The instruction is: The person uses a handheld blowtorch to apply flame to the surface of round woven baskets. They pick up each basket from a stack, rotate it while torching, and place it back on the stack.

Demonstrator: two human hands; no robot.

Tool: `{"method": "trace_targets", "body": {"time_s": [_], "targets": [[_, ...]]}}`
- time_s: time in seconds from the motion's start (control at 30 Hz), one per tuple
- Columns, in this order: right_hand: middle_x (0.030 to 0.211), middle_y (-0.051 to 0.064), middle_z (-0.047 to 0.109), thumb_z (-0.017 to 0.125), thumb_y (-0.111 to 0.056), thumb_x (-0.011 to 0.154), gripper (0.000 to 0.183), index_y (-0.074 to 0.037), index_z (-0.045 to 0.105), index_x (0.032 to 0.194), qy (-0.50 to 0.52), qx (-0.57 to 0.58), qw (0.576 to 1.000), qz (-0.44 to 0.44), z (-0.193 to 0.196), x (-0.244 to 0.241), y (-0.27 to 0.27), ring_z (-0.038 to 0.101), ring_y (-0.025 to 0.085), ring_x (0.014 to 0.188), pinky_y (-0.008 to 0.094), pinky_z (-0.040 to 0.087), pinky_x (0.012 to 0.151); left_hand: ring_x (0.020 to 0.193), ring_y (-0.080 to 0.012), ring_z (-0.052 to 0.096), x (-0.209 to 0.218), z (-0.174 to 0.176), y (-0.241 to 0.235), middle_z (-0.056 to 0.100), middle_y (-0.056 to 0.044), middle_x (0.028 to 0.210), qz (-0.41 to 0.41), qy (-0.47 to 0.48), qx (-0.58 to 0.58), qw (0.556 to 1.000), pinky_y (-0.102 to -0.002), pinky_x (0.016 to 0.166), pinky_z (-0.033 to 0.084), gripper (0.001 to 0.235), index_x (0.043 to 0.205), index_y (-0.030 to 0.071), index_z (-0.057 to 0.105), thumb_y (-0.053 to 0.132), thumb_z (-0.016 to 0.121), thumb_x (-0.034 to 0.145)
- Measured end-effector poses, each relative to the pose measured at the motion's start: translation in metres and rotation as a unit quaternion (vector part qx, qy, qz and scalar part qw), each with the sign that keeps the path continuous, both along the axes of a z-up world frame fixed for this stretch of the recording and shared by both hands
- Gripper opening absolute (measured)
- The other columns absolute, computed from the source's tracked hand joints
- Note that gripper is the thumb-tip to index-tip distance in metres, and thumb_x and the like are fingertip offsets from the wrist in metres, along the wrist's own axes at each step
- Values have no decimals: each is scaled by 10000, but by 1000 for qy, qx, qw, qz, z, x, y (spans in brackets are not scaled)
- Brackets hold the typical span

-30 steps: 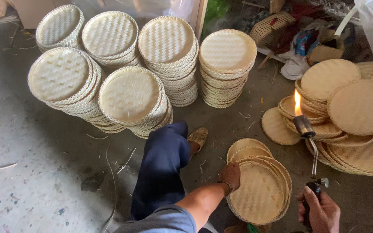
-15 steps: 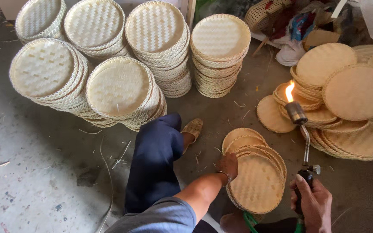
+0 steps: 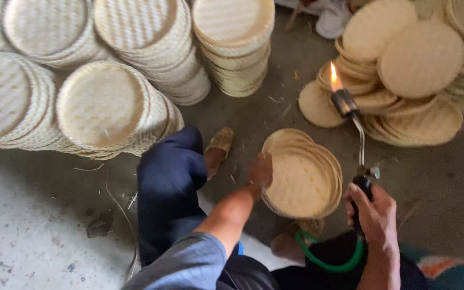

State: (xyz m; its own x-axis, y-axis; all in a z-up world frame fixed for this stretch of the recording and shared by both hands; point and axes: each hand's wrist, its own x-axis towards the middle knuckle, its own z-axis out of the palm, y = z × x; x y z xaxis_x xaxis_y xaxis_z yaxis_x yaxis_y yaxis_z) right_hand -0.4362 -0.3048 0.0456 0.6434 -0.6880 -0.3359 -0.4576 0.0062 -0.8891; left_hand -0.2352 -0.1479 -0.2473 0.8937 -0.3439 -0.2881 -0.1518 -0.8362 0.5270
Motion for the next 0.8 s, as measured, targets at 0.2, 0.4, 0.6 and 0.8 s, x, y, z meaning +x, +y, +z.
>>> {"method": "trace_targets", "body": {"time_s": [0.2,0.4,0.6,0.8], "targets": [[638,51,579,669,-220,1007,258,5,636,886,-26,3,1000,17,11,-2,6,533,117,510,301,433,424,1096,-391,621,34,22,41,585,-182,1193,-132,-133,33,982,-517,888,538,232,1155,77,596,167,587,941],[631,45,580,670,-200,1007,222,-11,645,894,-11,20,1000,3,18,2,12,515,102,491,286,425,412,1136,-411,605,26,37,53,578,-231,1194,-116,-68,67,989,-500,929,530,328,1163,22,578,18,658,845],[648,34,596,679,-180,1001,207,-5,644,897,-10,10,1000,-1,22,2,16,530,83,507,272,436,413,1125,-453,616,28,25,52,567,-318,1240,-34,6,92,995,-496,917,539,399,1233,-47,551,52,661,862],[628,40,578,684,-175,995,207,-3,642,887,-12,17,1000,4,22,0,17,516,96,488,280,420,404,1086,-422,672,45,10,48,682,-280,1120,-93,-70,77,990,-485,947,551,275,1076,-19,681,125,680,841]]}}
